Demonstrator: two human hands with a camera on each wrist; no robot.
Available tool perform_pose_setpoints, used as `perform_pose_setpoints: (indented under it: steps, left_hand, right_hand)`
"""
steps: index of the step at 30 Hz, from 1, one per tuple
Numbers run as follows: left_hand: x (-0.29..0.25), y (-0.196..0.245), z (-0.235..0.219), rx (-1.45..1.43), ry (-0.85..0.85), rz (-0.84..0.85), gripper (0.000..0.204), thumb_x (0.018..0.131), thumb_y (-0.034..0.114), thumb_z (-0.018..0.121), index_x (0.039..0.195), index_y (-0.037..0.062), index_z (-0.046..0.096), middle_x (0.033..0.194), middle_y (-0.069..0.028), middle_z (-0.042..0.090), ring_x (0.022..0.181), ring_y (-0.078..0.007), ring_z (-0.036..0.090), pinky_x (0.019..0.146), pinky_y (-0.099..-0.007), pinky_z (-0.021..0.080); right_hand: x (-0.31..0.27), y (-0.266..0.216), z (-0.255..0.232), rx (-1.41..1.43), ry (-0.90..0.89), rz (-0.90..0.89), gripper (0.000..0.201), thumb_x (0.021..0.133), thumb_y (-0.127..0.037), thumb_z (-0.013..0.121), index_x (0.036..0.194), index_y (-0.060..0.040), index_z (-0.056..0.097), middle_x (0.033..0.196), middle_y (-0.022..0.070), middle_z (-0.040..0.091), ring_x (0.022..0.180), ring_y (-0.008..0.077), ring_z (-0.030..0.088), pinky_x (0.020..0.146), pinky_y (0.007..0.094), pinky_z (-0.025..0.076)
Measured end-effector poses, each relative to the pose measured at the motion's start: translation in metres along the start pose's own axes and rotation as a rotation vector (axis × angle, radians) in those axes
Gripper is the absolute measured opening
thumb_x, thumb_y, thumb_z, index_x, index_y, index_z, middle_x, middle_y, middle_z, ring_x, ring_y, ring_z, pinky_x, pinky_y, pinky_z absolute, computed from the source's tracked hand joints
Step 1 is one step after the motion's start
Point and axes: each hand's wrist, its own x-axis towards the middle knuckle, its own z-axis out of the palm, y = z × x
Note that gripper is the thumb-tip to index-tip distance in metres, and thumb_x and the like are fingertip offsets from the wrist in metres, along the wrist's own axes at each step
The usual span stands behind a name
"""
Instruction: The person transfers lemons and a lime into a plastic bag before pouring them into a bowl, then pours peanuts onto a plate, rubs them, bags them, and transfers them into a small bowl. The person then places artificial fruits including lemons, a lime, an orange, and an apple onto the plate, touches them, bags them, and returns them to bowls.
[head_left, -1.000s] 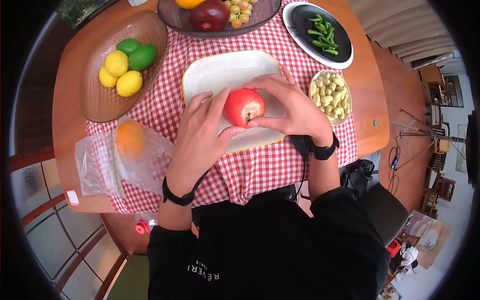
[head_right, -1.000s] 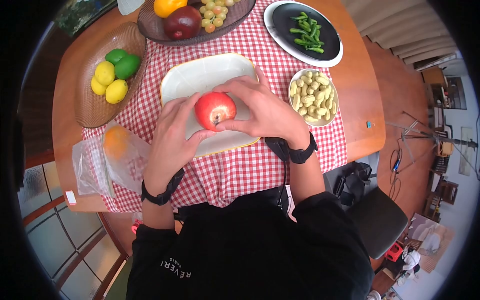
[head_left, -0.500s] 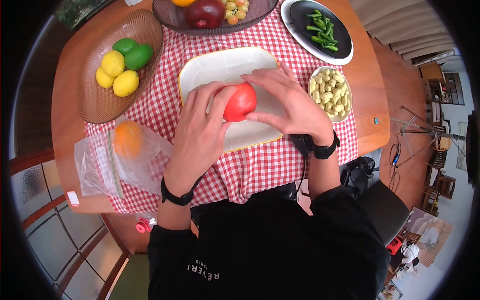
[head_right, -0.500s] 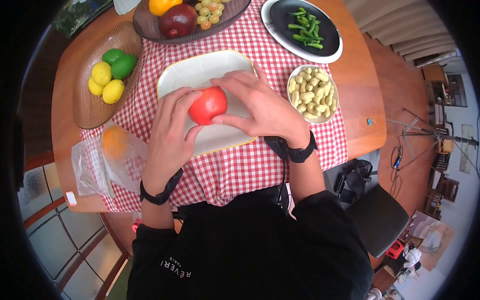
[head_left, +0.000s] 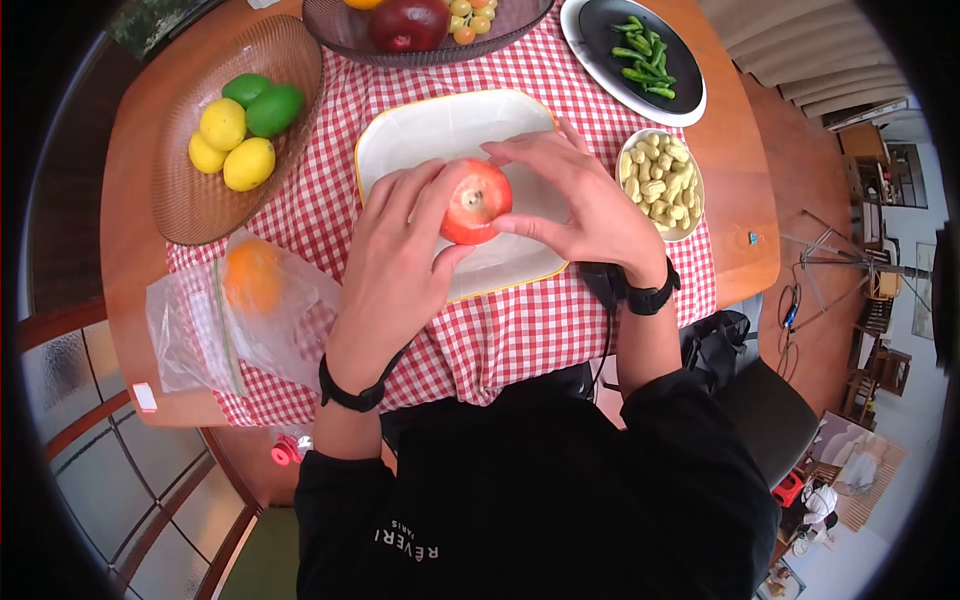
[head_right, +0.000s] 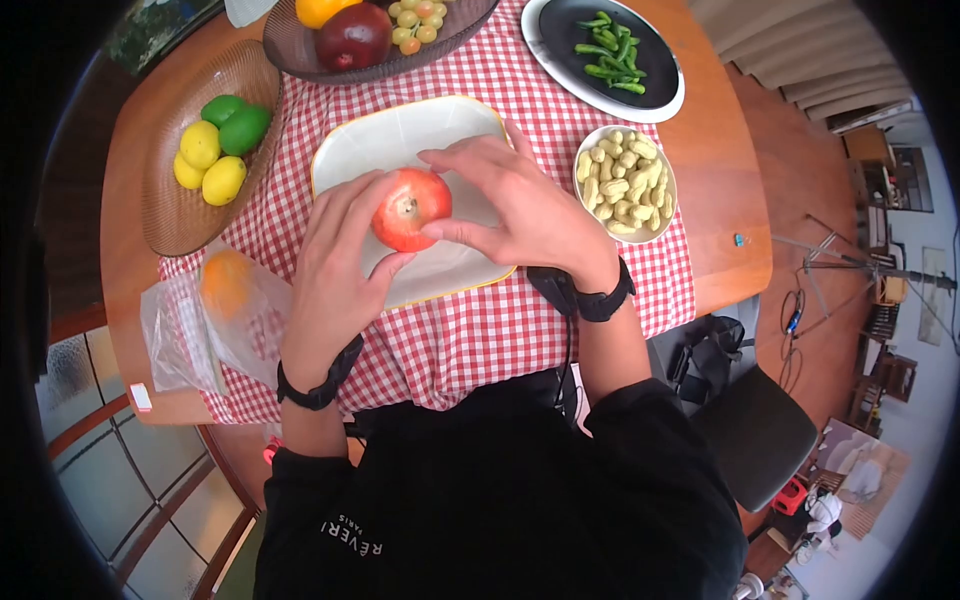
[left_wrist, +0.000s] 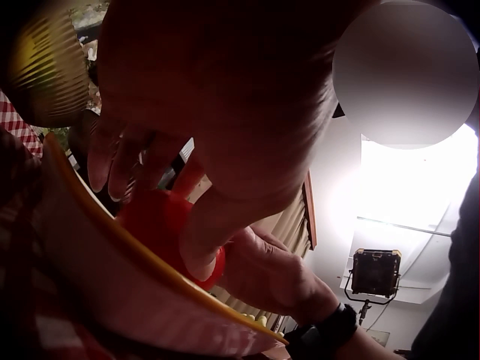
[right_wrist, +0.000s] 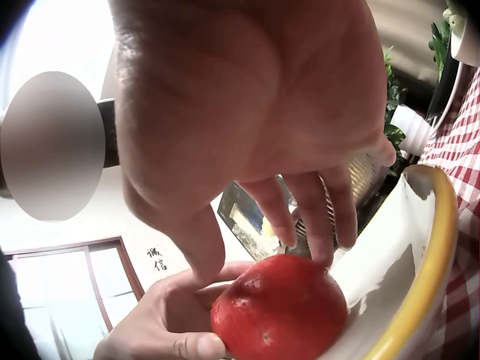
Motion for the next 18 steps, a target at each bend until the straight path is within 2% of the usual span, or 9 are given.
perform_pose_setpoints:
  steps: [3, 7, 10, 13, 15, 18]
  left_hand:
    - [0.0000, 0.0046, 0.0004, 0.007, -0.026, 0.021, 0.080, 0.074, 0.008, 0.091, 0.146, 0.0049, 0.058, 0.140, -0.0178, 0.062, 0.129, -0.0389, 0.058, 0.110, -0.0484, 0.047]
    - [-0.0001, 0.0048, -0.0004, -0.111, 0.014, -0.032, 0.082, 0.073, 0.009, 0.092, 0.148, 0.0061, 0.057, 0.141, -0.0179, 0.061, 0.130, -0.0387, 0.058, 0.111, -0.0483, 0.047]
    - [-0.0016, -0.0007, -0.0005, -0.097, -0.040, -0.106, 0.083, 0.073, 0.009, 0.092, 0.148, 0.0067, 0.057, 0.141, -0.0177, 0.061, 0.131, -0.0382, 0.057, 0.112, -0.0478, 0.046]
    - [-0.0038, -0.0006, 0.0014, -0.104, -0.084, -0.084, 0.082, 0.073, 0.010, 0.092, 0.147, 0.0060, 0.057, 0.143, -0.0175, 0.059, 0.131, -0.0382, 0.057, 0.112, -0.0479, 0.047]
    - [-0.0008, 0.0026, 0.0008, 0.029, -0.073, 0.017, 0.080, 0.072, 0.010, 0.091, 0.145, 0.0053, 0.057, 0.144, -0.0173, 0.058, 0.132, -0.0384, 0.056, 0.111, -0.0477, 0.047]
    - [-0.0002, 0.0005, 0.0031, -0.004, -0.079, 0.101, 0.081, 0.071, 0.008, 0.091, 0.145, 0.0051, 0.057, 0.144, -0.0164, 0.057, 0.133, -0.0384, 0.056, 0.111, -0.0477, 0.048]
  right_hand:
    - [-0.0025, 0.0053, 0.0031, -0.088, -0.027, 0.077, 0.064, 0.086, -0.044, 0.085, 0.138, -0.0088, 0.069, 0.135, 0.0133, 0.069, 0.134, 0.0339, 0.060, 0.127, 0.0662, 0.020]
    - [0.0002, 0.0068, 0.0002, -0.051, -0.075, 0.025, 0.063, 0.083, -0.041, 0.089, 0.134, -0.0097, 0.070, 0.133, 0.0129, 0.070, 0.133, 0.0328, 0.061, 0.128, 0.0655, 0.019]
    - [0.0028, 0.0041, -0.0013, -0.005, -0.068, -0.009, 0.060, 0.082, -0.039, 0.090, 0.129, -0.0078, 0.069, 0.129, 0.0111, 0.072, 0.130, 0.0325, 0.063, 0.128, 0.0638, 0.019]
    - [0.0038, 0.0006, -0.0024, 0.042, -0.045, -0.039, 0.059, 0.083, -0.039, 0.089, 0.127, -0.0047, 0.068, 0.126, 0.0114, 0.073, 0.126, 0.0338, 0.065, 0.128, 0.0609, 0.020]
    - [0.0026, 0.0005, -0.0011, 0.076, -0.032, -0.049, 0.061, 0.083, -0.041, 0.089, 0.128, -0.0039, 0.068, 0.127, 0.0125, 0.073, 0.127, 0.0346, 0.065, 0.128, 0.0595, 0.020]
    - [0.0005, 0.0009, 0.0029, 0.002, 0.015, -0.061, 0.064, 0.085, -0.043, 0.087, 0.130, -0.0025, 0.067, 0.128, 0.0149, 0.072, 0.127, 0.0364, 0.064, 0.128, 0.0587, 0.021]
